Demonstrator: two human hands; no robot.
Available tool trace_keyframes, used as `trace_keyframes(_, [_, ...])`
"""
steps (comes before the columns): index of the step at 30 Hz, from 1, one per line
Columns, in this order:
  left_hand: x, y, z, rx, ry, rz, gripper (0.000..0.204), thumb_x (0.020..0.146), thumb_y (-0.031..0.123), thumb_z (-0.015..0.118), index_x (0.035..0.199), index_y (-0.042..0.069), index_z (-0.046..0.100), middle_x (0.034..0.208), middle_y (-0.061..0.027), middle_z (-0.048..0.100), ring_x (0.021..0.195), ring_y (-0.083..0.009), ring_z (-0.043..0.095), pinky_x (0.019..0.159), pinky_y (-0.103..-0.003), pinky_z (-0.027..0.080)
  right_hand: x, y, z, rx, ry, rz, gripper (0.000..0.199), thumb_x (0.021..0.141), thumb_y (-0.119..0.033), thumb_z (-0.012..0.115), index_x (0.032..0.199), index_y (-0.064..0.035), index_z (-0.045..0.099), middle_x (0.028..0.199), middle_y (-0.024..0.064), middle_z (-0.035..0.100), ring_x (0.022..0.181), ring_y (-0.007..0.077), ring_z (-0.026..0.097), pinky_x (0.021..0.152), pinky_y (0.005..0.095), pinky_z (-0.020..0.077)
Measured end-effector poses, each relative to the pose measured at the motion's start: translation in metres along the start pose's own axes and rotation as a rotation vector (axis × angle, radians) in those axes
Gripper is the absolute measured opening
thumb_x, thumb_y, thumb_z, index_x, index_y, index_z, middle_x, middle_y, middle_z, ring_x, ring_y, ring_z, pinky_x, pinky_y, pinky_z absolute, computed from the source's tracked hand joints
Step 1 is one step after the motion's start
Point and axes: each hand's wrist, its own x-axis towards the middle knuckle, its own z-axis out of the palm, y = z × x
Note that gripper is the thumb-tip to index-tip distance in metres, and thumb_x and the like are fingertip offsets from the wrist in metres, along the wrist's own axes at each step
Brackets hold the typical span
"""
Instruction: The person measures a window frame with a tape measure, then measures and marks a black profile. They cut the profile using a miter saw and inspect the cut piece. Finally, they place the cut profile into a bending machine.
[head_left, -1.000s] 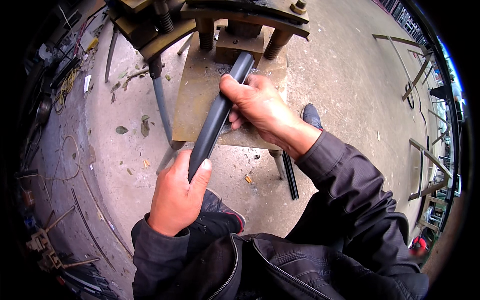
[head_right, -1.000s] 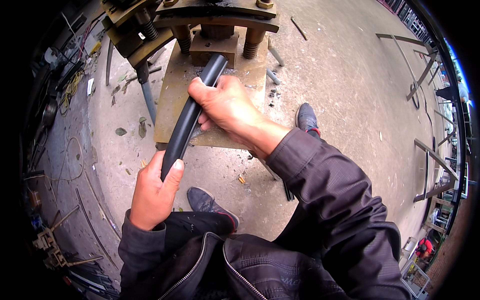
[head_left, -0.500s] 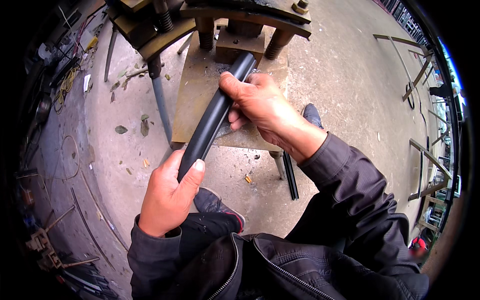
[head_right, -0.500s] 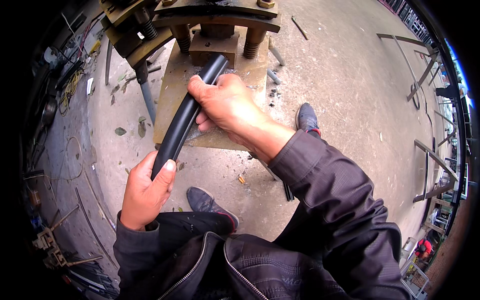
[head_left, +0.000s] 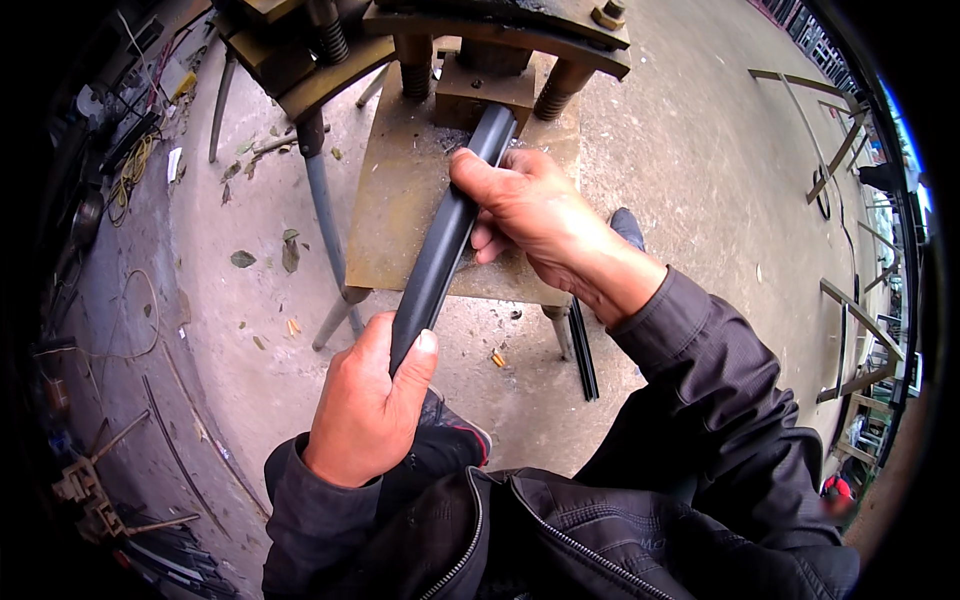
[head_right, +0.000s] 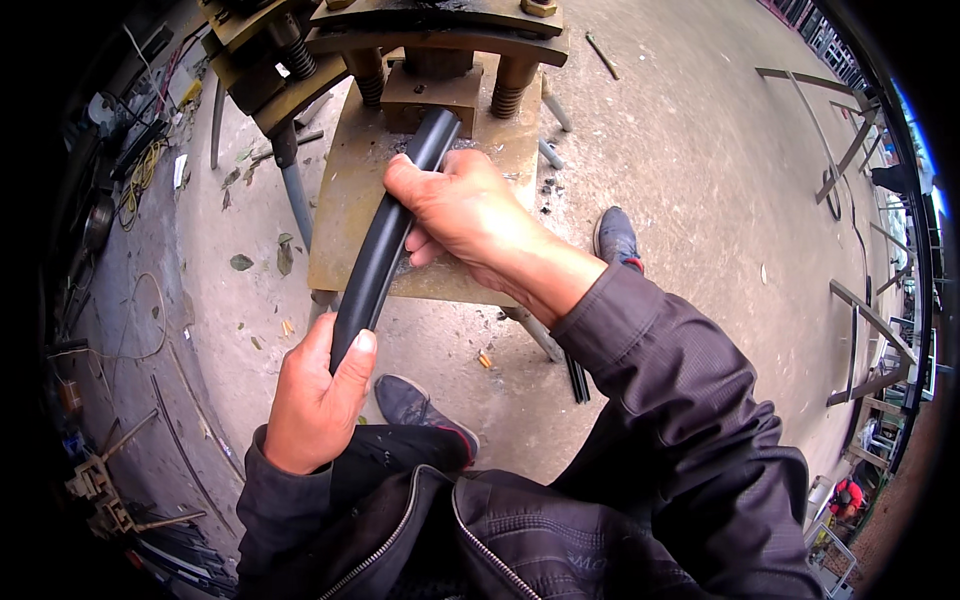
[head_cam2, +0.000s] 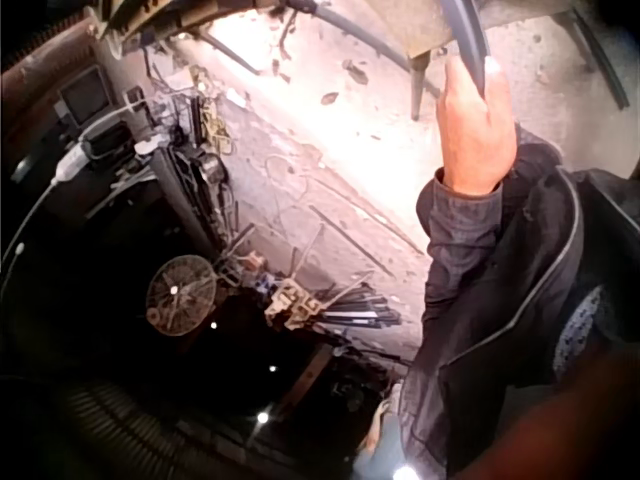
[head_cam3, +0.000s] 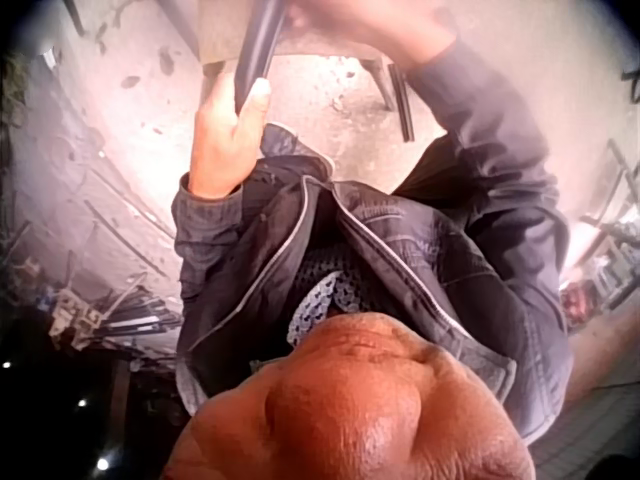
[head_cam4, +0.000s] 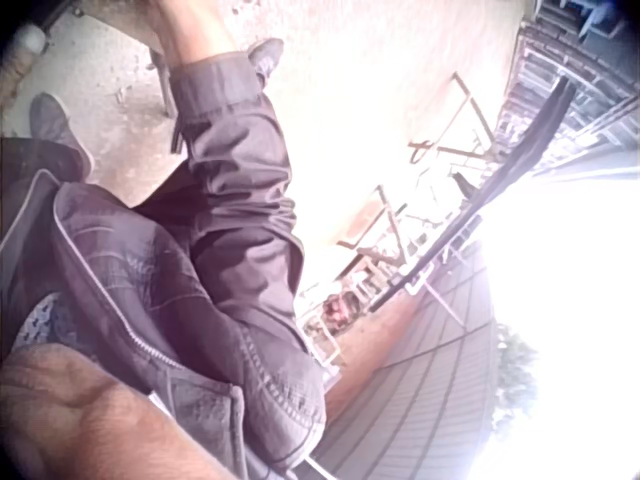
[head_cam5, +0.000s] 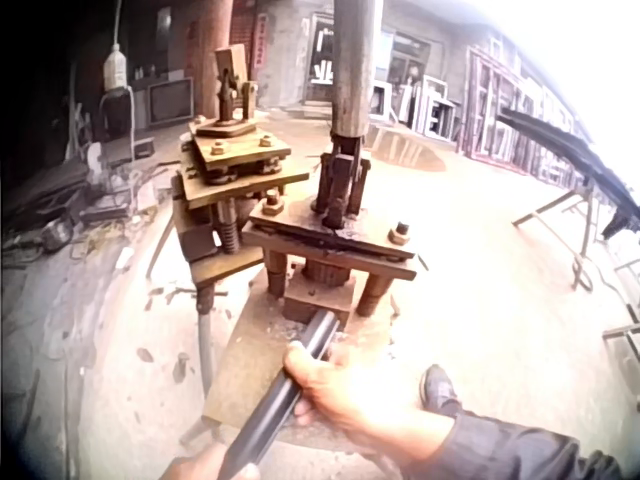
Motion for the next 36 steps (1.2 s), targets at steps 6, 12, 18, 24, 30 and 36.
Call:
trace_keyframes(6, [0.001,-0.004,-0.005,-0.045,-0.016,-0.033,0.025,0.107,0.024,0.060,0.108,-0.001,0.061,0.067,-0.0066,0.055,0.057,-0.0147,0.054,0.056,-0.033,0.044,-0.001,0.001,0.003,0.003,0.001,-0.021,0.041,0.103,-0.033,0.065,0.097,0.0070,0.063,0.078,0.0072,0.067,0.055,0.0097,0.060,0.047,0.0246,0.0536])
trace_keyframes(12, [0.006,-0.005,-0.025,-0.014,-0.034,-0.084,0.031,0.105,0.027,0.062,0.112,-0.002,0.063,0.070,-0.0103,0.057,0.064,-0.0172,0.055,0.063,-0.036,0.047,0.000,0.000,0.007,0.022,-0.005,0.018,0.040,0.104,-0.037,0.065,0.101,0.0024,0.060,0.078,0.0044,0.063,0.053,0.0090,0.062,0.049,0.0224,0.0563])
trace_keyframes(18, [0.006,-0.003,-0.027,0.031,-0.063,-0.095,0.031,0.105,0.028,0.061,0.111,-0.002,0.063,0.071,-0.0119,0.057,0.064,-0.0200,0.056,0.063,-0.037,0.047,0.000,0.000,0.007,0.040,-0.018,0.016,0.041,0.104,-0.037,0.065,0.103,0.0031,0.059,0.079,0.0045,0.064,0.054,0.0087,0.062,0.050,0.0223,0.0567])
trace_keyframes(24, [0.007,-0.002,-0.024,0.027,-0.037,-0.070,0.030,0.105,0.027,0.062,0.109,-0.002,0.063,0.071,-0.0119,0.057,0.064,-0.0190,0.055,0.063,-0.036,0.047,0.000,0.005,0.008,0.062,-0.019,-0.012,0.042,0.104,-0.038,0.065,0.104,0.0035,0.059,0.079,0.0047,0.064,0.054,0.0087,0.062,0.050,0.0228,0.0568])
trace_keyframes(30, [0.007,-0.010,-0.027,-0.176,-0.053,-0.119,0.031,0.106,0.032,0.064,0.109,0.001,0.062,0.068,0.0045,0.052,0.055,-0.0025,0.044,0.049,-0.021,0.034,-0.001,-0.002,0.010,0.023,-0.006,0.028,0.044,0.104,-0.039,0.065,0.101,0.0048,0.060,0.079,0.0049,0.064,0.055,0.0090,0.061,0.050,0.0230,0.0564])
trace_keyframes(36, [0.008,-0.006,-0.024,-0.248,-0.082,-0.176,0.033,0.105,0.033,0.065,0.112,0.001,0.063,0.069,0.0036,0.053,0.055,-0.0030,0.045,0.049,-0.022,0.034,0.000,-0.003,0.006,-0.018,-0.020,0.029,0.045,0.104,-0.039,0.064,0.101,0.0056,0.061,0.082,0.0068,0.066,0.054,0.0091,0.061,0.049,0.0232,0.0561])
